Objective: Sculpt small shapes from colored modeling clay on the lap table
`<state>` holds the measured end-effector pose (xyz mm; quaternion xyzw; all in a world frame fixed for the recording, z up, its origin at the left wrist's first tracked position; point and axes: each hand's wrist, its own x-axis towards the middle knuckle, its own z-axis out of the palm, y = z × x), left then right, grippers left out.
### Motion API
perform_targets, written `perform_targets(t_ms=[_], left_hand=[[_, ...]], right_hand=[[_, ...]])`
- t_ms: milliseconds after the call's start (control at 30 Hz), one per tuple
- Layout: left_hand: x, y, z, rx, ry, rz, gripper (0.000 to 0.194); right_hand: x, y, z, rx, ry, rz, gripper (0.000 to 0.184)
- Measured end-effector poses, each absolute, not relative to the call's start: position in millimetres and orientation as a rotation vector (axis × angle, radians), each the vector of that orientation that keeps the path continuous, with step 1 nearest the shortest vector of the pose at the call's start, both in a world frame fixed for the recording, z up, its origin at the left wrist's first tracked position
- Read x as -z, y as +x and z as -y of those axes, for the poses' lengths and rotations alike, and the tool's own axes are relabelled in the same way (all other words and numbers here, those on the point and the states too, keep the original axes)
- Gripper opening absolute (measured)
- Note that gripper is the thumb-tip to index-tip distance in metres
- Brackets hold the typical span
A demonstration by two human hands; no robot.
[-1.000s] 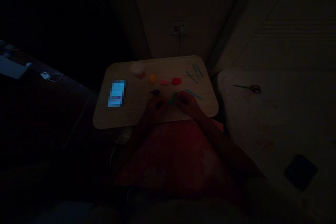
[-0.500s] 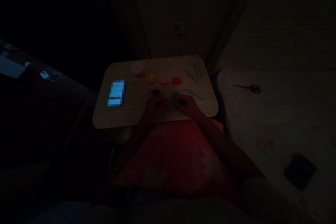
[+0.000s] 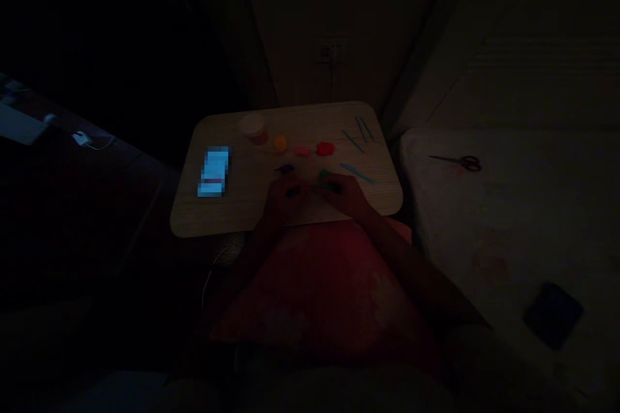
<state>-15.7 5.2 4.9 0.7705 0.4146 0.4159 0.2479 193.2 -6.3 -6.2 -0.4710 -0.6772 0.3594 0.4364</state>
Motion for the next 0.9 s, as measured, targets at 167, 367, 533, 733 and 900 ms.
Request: perform_targets(t_ms=[167, 367, 533, 733, 900], left_hand=[[-7.4, -15.7, -3.3, -1.188, 2.103, -1.165, 0.014], [-5.8, -15.7, -4.1, -1.108, 2.134, -1.172, 0.015], [-6.5, -15.6, -4.4, -1.129, 2.139, -1.144, 0.018], [-5.8, -15.7, -5.4, -1.104, 2.126, -1.126, 0.016], [-3.9, -15.8, -6.4, -1.120, 2.141, -1.049, 0.015]], right_hand=[[6.6, 192.7, 6.4, -0.846, -1.212, 1.652, 0.021], [9.8, 193.8, 5.2, -0.847, -1.190, 1.634, 0.020], [9.2, 194.5, 5.2, -0.860, -1.180, 1.672, 0.021], [8.4, 193.4, 5.1, -0.843, -1.202, 1.699, 0.020], [9.4, 193.1, 5.5, -0.824, -1.199, 1.727, 0.023]])
